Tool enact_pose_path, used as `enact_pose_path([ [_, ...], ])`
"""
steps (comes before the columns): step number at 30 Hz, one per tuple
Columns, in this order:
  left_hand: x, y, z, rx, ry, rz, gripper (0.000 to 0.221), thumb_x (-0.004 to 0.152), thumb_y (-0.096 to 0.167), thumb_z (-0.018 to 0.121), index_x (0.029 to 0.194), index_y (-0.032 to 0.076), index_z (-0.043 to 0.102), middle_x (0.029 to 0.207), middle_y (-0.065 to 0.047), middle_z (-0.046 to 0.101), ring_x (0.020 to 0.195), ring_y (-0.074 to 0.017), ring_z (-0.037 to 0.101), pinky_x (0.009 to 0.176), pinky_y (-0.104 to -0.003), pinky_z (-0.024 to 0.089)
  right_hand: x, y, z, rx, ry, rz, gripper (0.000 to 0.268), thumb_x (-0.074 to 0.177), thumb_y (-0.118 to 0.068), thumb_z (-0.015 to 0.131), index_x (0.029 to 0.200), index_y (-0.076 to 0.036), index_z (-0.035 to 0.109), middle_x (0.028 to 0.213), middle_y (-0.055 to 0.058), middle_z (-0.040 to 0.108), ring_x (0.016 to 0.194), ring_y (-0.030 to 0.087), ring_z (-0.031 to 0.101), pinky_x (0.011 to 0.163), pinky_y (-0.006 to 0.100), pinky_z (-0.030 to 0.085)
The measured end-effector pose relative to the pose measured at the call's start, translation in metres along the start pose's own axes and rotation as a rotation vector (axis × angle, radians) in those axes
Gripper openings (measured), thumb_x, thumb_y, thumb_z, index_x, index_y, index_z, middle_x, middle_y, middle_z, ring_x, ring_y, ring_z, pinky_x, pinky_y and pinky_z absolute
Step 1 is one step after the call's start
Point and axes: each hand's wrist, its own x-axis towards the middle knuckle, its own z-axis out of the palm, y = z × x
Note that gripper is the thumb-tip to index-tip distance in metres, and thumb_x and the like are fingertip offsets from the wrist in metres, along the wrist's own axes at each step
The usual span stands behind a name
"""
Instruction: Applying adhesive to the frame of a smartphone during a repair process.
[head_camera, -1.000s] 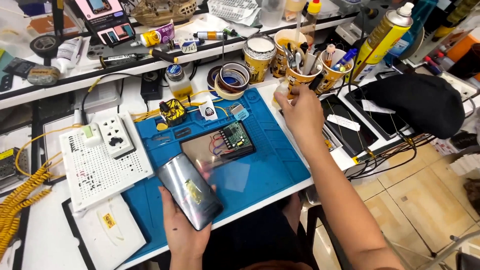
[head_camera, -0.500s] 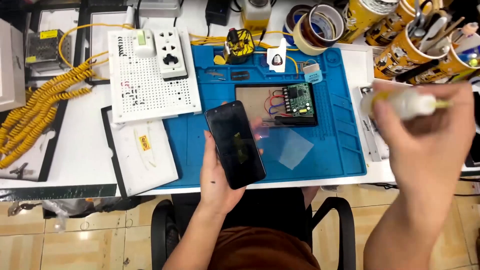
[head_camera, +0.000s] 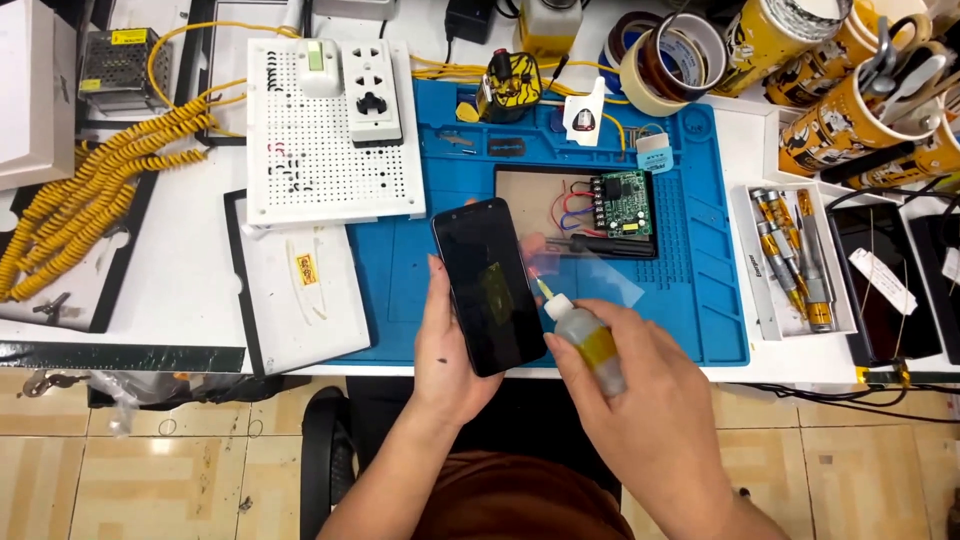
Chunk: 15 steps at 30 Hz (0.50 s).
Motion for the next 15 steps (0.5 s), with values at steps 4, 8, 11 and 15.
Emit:
enact_pose_path([
  [4, 0.0002, -0.0018, -0.0026, -0.024, 0.005, 0.007, 0.079, 0.111, 0.062, 0.038, 0.169, 0.011, 0.051, 0.157, -0.019, 0.065, 0.119, -0.0262, 0.068, 0.107, -0.042, 0.055, 0.0021, 0.0013, 0.0007, -0.046, 0.032, -0.037, 0.042, 0.100, -0.044, 0.079, 0.131, -0.017, 0.072, 0.101, 0.004, 0.081, 0.088, 0.027, 0.075, 0.066, 0.045, 0.058],
  [8, -0.0010, 0.0000, -0.0028, 0.023, -0.122, 0.037, 0.080, 0.114, 0.062, 0.032, 0.170, 0.008, 0.048, 0.164, -0.018, 0.061, 0.107, -0.0227, 0.070, 0.101, -0.037, 0.056, 0.0059, 0.0007, 0.0021, -0.050, 0.013, -0.051, 0.041, 0.101, -0.043, 0.078, 0.130, -0.015, 0.072, 0.103, 0.005, 0.082, 0.089, 0.030, 0.076, 0.066, 0.047, 0.059],
  [11, 0.0003, -0.0009, -0.0054, -0.016, -0.116, 0.021, 0.080, 0.113, 0.062, 0.036, 0.171, 0.007, 0.048, 0.164, -0.018, 0.060, 0.114, -0.0235, 0.069, 0.105, -0.039, 0.056, 0.0070, 0.0004, 0.0032, -0.055, 0.036, -0.090, 0.039, 0.101, -0.042, 0.079, 0.128, -0.014, 0.072, 0.100, 0.005, 0.081, 0.084, 0.029, 0.075, 0.062, 0.044, 0.058],
  [15, 0.0000, 0.0002, -0.0050, -0.002, -0.040, -0.024, 0.084, 0.110, 0.066, 0.037, 0.168, 0.006, 0.053, 0.155, -0.017, 0.066, 0.111, -0.0253, 0.069, 0.104, -0.040, 0.056, 0.0079, 0.0013, 0.0031, -0.082, 0.022, -0.085, 0.041, 0.102, -0.044, 0.077, 0.129, -0.014, 0.072, 0.106, 0.004, 0.083, 0.092, 0.030, 0.077, 0.065, 0.046, 0.059],
])
